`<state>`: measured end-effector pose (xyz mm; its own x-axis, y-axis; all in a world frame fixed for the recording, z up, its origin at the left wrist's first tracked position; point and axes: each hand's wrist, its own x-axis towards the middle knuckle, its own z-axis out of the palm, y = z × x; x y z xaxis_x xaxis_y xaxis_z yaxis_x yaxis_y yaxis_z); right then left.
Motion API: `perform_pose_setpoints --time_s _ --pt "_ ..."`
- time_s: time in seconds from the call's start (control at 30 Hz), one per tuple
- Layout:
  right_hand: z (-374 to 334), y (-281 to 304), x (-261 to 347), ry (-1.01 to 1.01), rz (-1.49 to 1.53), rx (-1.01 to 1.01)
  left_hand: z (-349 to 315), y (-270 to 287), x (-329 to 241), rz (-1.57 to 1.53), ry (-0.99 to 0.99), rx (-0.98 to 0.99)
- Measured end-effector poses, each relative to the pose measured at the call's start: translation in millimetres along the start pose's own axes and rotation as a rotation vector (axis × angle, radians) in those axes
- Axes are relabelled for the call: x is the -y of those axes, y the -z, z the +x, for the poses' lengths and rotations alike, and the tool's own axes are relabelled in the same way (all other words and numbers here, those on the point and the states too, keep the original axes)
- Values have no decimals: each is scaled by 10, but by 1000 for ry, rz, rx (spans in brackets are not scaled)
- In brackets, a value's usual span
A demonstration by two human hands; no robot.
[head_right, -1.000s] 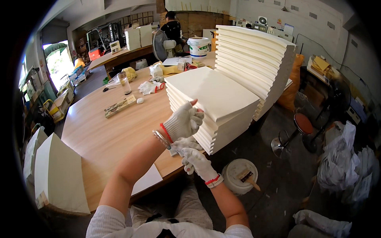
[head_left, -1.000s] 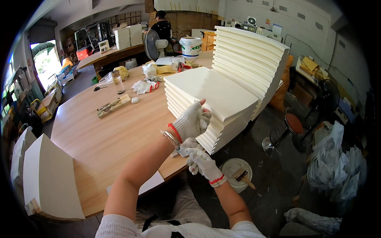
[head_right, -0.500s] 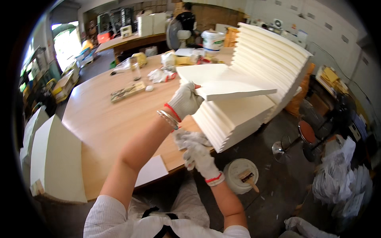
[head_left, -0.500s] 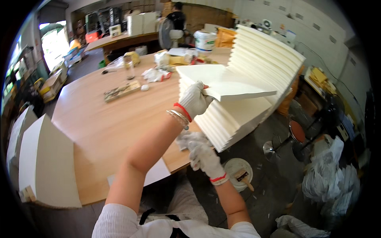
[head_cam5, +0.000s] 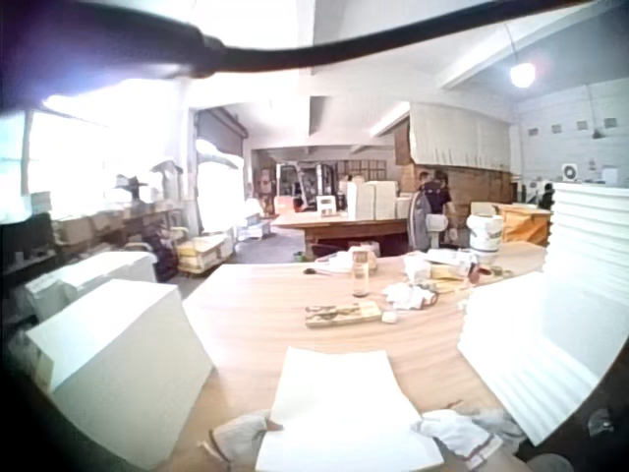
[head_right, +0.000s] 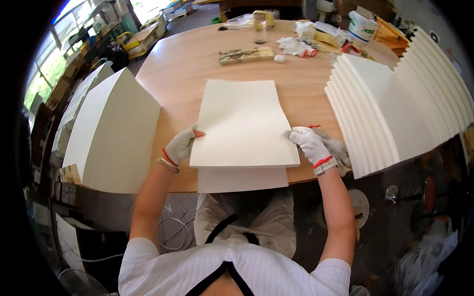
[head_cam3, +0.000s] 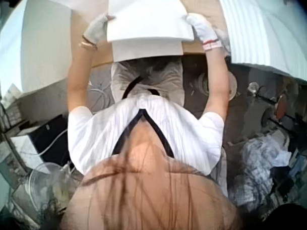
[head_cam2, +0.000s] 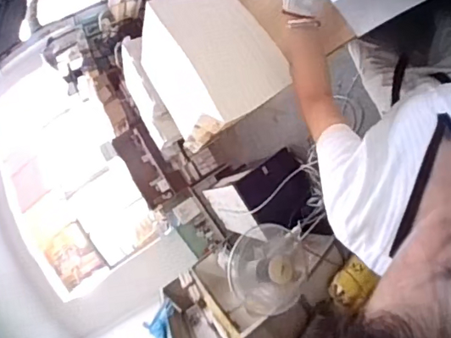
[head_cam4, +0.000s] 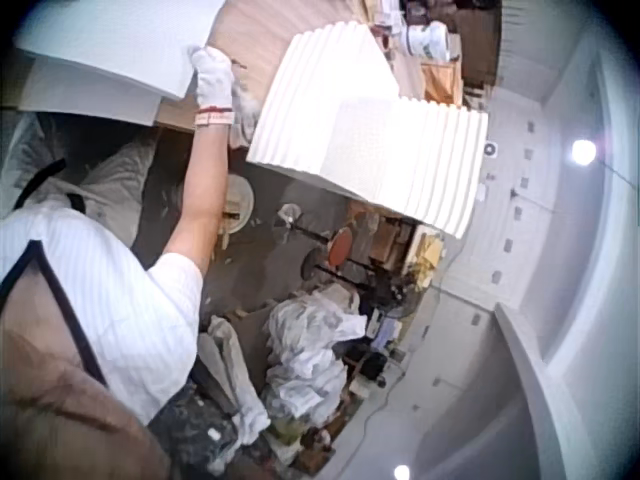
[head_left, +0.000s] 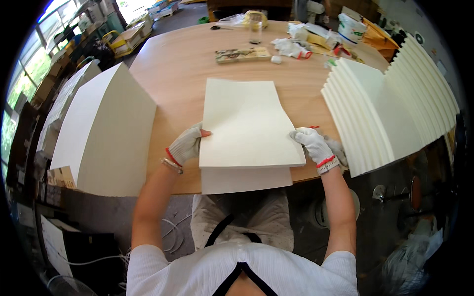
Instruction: The person uses a wooden-handled block to apply glue or adhesive to the edges of stacked white paper sheets, then picks up individual sheets and stacks them into a larger pile.
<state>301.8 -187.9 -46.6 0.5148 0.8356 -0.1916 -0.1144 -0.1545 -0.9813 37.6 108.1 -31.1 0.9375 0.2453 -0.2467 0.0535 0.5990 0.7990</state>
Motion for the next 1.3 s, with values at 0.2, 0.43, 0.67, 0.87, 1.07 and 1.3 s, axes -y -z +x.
perform_pose_setpoints --time_s 0.2,0.43,0.67,0.87,1.07,1.3 --pt "234 -294 -165 14 -124 -81 31 472 135 434 19 -296" --pt "240 -307 -115 43 -102 -48 24 403 120 564 36 -365" --pt "267 -313 -127 55 -297 -97 -554 251 585 1341 -365 -699" --pt "317 -161 -148 85 -524 -75 -1052 -181 928 1402 -391 -578" --pt "332 -184 -157 9 -649 -99 -1048 -182 958 1375 -355 -630" --pt "203 -306 -35 194 -969 -215 -1069 -188 908 1581 -443 -541"
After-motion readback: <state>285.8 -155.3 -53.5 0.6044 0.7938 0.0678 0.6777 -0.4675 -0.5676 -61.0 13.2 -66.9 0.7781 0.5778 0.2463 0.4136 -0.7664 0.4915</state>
